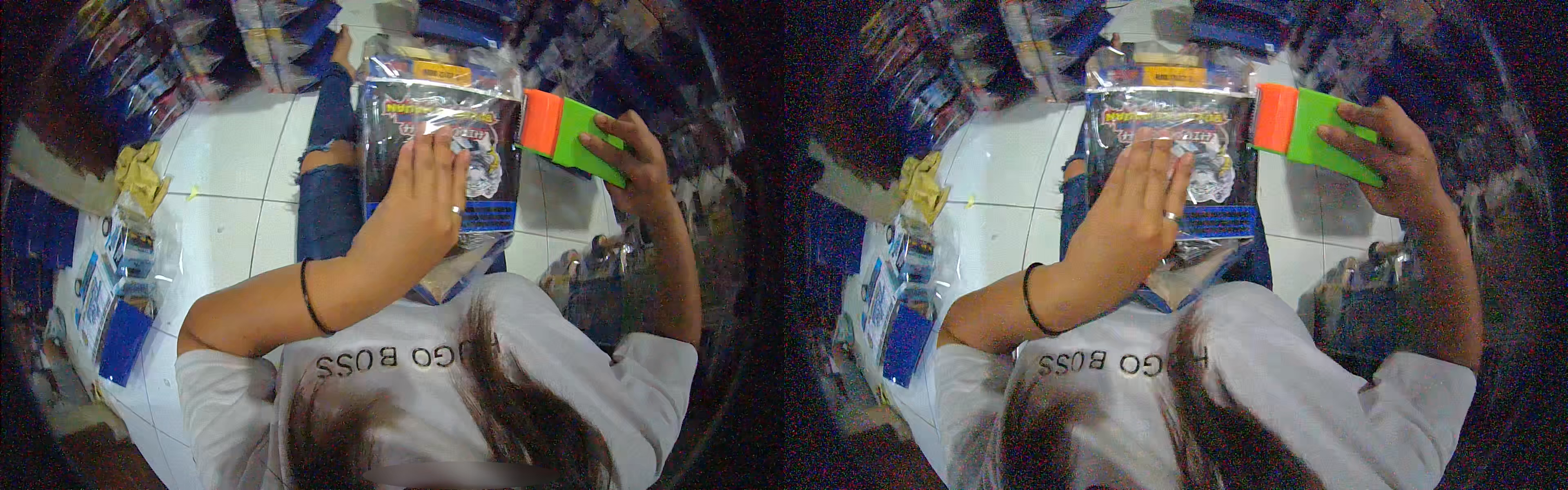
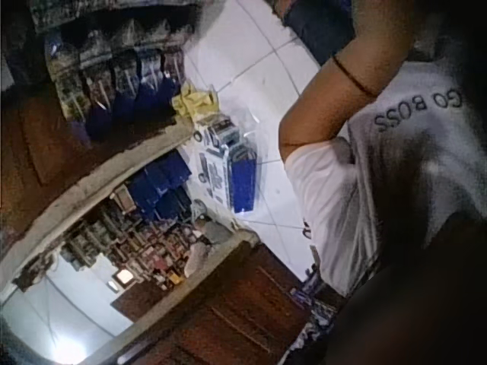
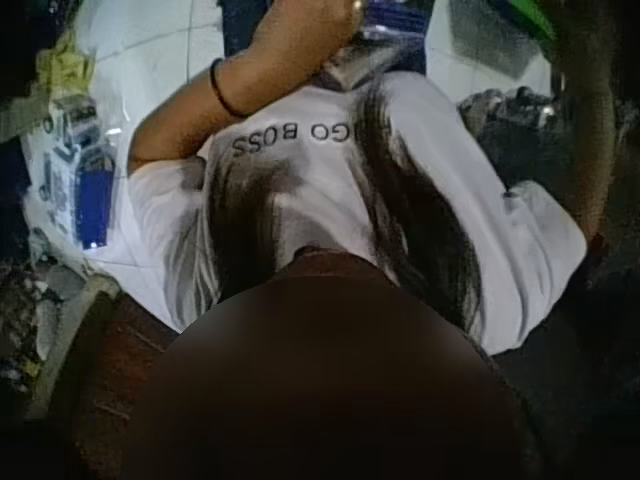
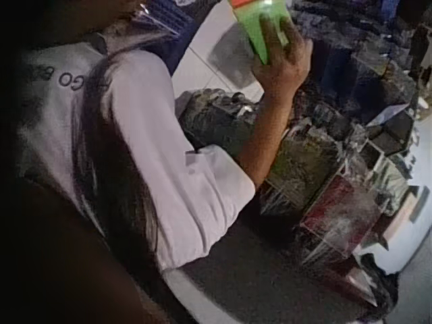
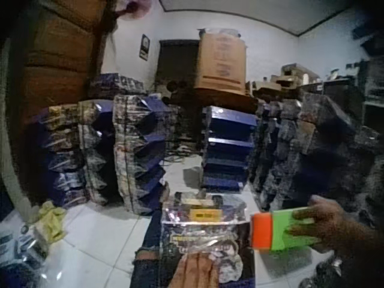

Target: The person sits on the floor and wraps several toy boxes in clear plastic film. They smooth the film over each box, use a handheld tape dispenser to seal the edges, and place the wrapped items aside. The process is repeated for multiple boxes of different sizes.

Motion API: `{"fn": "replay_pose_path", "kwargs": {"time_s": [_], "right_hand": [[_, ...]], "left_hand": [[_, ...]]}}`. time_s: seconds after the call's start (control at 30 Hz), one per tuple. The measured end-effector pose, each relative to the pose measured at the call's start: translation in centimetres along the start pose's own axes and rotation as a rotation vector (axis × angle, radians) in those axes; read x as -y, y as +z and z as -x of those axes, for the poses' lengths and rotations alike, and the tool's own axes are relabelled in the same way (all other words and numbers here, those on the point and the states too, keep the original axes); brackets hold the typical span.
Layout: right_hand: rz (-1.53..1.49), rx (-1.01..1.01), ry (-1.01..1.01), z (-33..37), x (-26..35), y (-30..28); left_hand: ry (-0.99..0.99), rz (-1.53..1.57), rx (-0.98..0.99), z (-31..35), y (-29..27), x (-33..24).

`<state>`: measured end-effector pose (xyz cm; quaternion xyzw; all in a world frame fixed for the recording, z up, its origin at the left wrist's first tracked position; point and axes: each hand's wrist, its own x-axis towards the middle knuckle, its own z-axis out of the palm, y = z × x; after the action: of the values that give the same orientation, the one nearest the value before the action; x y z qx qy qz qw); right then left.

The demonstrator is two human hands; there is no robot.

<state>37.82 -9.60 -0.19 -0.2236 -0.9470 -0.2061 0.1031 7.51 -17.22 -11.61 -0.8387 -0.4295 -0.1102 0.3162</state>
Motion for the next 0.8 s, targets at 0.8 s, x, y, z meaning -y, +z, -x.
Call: {"fn": "replay_pose_path", "kwargs": {"time_s": [0.8], "right_hand": [[-0.820,-0.332,1.417,14.4,2.7,27.5]], "left_hand": [[0.509,0.402,0.300,-23.5,5.9,11.5]]}}
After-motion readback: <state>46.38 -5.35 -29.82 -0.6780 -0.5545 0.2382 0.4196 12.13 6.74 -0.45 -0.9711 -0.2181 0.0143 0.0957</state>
